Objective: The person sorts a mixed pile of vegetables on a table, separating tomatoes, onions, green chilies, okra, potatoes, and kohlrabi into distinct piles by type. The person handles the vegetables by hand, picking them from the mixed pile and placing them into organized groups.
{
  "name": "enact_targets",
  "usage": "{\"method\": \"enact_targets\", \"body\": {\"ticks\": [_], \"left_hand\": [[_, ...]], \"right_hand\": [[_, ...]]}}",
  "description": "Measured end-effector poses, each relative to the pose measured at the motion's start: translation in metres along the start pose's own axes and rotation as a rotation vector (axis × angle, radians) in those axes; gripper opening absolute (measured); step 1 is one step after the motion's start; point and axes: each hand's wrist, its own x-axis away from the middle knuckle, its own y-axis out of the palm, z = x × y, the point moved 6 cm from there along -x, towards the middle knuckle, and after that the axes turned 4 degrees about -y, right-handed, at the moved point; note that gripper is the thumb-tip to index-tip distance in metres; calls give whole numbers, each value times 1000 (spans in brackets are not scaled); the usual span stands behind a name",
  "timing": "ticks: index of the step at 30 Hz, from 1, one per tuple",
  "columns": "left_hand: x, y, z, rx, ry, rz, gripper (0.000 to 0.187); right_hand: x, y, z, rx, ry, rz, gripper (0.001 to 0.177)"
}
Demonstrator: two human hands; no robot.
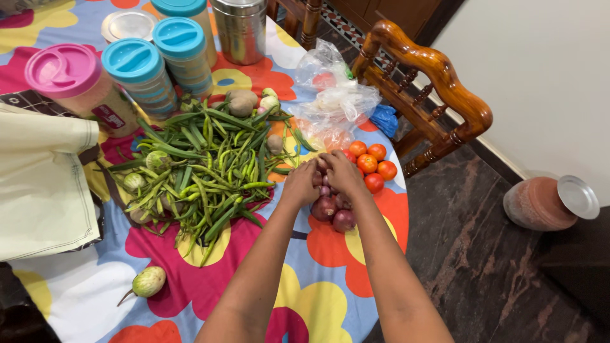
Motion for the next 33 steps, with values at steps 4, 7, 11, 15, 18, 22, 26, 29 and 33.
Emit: {"method": "enact_targets", "body": {"ticks": [4,7,11,15,18,22,26,29,33], "left_hand": [[-3,-12,-10,-67,54,60,85],[-5,-35,-25,-50,87,140,82],[-1,-84,-48,33,85,218,80],[8,-133,-73,-11,89,358,74],[12,-162,-100,-134,51,405,73],[18,-191,-142,-300,-31,410,74],[19,-211,-166,-321,-118,346,77],[18,-218,-166,-309,-85,383,79],[6,-214,-167,-338,-86,327,88]], "right_hand": [[-4,-7,-9,120,-19,-51,55],[-16,-8,-18,208,-38,-4,52],[-38,-3,-41,180,-75,52,39],[-58,17,-80,169,-197,21,28],[-71,38,-108,110,-234,-5,21],[-89,65,-132,81,-279,0,23],[-116,78,-138,15,-288,133,16],[-140,80,-136,15,-362,301,13],[-171,82,-127,42,-349,393,12]]}}
